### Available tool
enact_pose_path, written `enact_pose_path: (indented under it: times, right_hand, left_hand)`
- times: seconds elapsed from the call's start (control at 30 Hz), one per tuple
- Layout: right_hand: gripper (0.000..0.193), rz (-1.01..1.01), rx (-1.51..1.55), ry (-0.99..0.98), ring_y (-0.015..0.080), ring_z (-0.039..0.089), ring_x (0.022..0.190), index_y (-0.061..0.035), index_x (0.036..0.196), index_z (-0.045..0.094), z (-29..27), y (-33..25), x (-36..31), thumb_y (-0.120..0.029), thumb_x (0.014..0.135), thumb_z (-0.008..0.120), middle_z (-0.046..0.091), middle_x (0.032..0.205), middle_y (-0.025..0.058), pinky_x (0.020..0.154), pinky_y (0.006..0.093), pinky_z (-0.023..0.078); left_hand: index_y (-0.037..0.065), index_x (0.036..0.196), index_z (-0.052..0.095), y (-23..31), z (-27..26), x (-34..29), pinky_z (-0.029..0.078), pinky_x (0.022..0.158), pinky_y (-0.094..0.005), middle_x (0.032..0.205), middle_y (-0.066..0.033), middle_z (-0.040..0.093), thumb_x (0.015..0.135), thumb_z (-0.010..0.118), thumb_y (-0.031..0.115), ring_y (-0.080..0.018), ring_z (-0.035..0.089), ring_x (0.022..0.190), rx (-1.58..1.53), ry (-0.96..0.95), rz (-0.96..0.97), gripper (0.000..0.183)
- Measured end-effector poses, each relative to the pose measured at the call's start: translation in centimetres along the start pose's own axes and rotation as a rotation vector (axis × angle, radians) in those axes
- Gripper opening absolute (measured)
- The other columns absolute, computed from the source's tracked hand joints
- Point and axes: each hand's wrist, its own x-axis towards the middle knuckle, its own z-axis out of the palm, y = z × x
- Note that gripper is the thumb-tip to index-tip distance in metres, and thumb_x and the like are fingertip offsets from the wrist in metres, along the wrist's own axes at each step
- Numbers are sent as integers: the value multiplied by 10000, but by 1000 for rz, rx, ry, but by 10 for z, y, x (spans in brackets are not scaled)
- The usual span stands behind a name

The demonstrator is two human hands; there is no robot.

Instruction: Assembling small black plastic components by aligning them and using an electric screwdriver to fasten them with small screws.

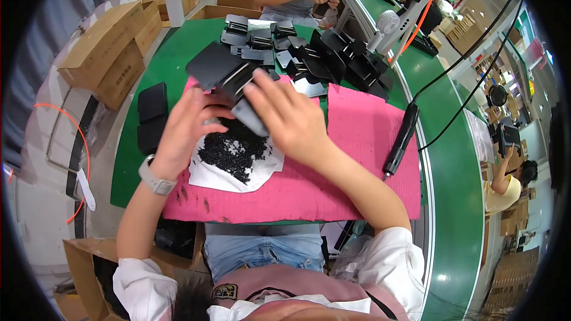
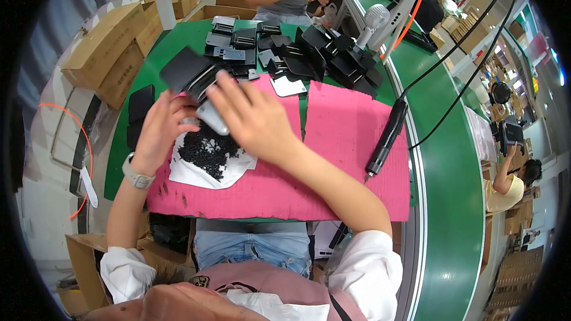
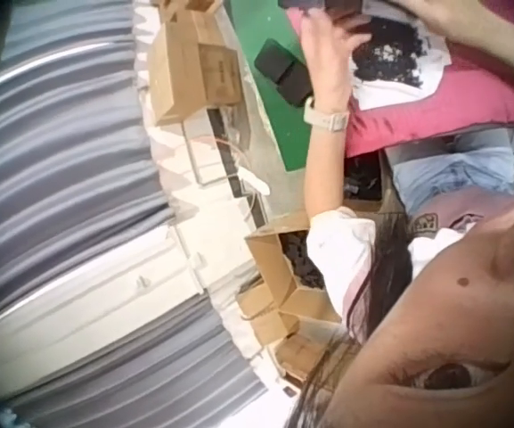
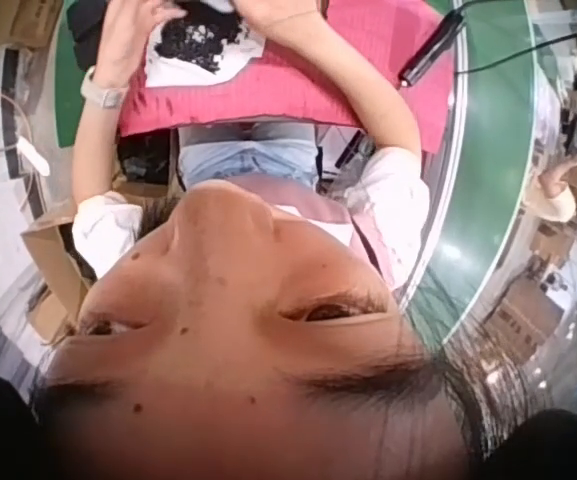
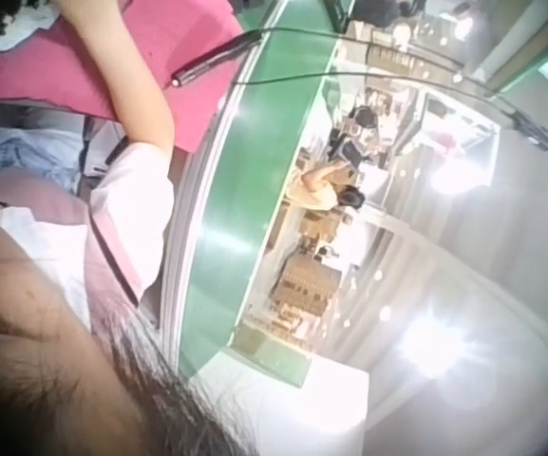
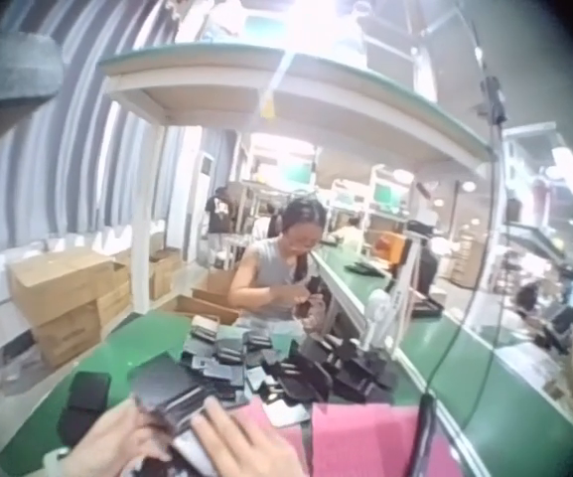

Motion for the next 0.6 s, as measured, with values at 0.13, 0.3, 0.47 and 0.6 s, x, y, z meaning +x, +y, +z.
enact_pose_path:
  times: [0.13,0.3,0.47,0.6]
  right_hand:
    - [522,52,70,-158,277,621,885,-17,1195,558,-6,-8,-21,-149,694,619,556,1228,174,720,330,534]
    - [589,244,522,-137,284,623,984,-52,1255,514,-7,46,-27,-232,739,735,556,1219,151,817,356,513]
    - [435,676,524,-303,284,629,846,-47,1159,576,13,89,-59,-159,753,683,636,975,132,719,363,515]
    - [429,496,448,-393,292,595,953,-42,1156,579,29,70,-50,-119,747,683,618,1012,130,789,365,507]
  left_hand:
    - [65,1159,514,-8,43,21,503,779,-278,1067,-42,604,969,501,293,-124,603,920,-63,118,-5,297]
    - [47,1099,559,-16,-2,47,480,783,-257,1021,-31,624,952,533,218,-103,596,889,95,198,126,227]
    - [33,1142,556,-10,-15,44,440,868,-268,1089,-36,616,958,507,179,-115,585,961,13,313,135,240]
    - [17,1160,543,-16,-13,37,463,820,-253,1070,-55,625,946,536,201,-116,597,931,33,240,62,283]
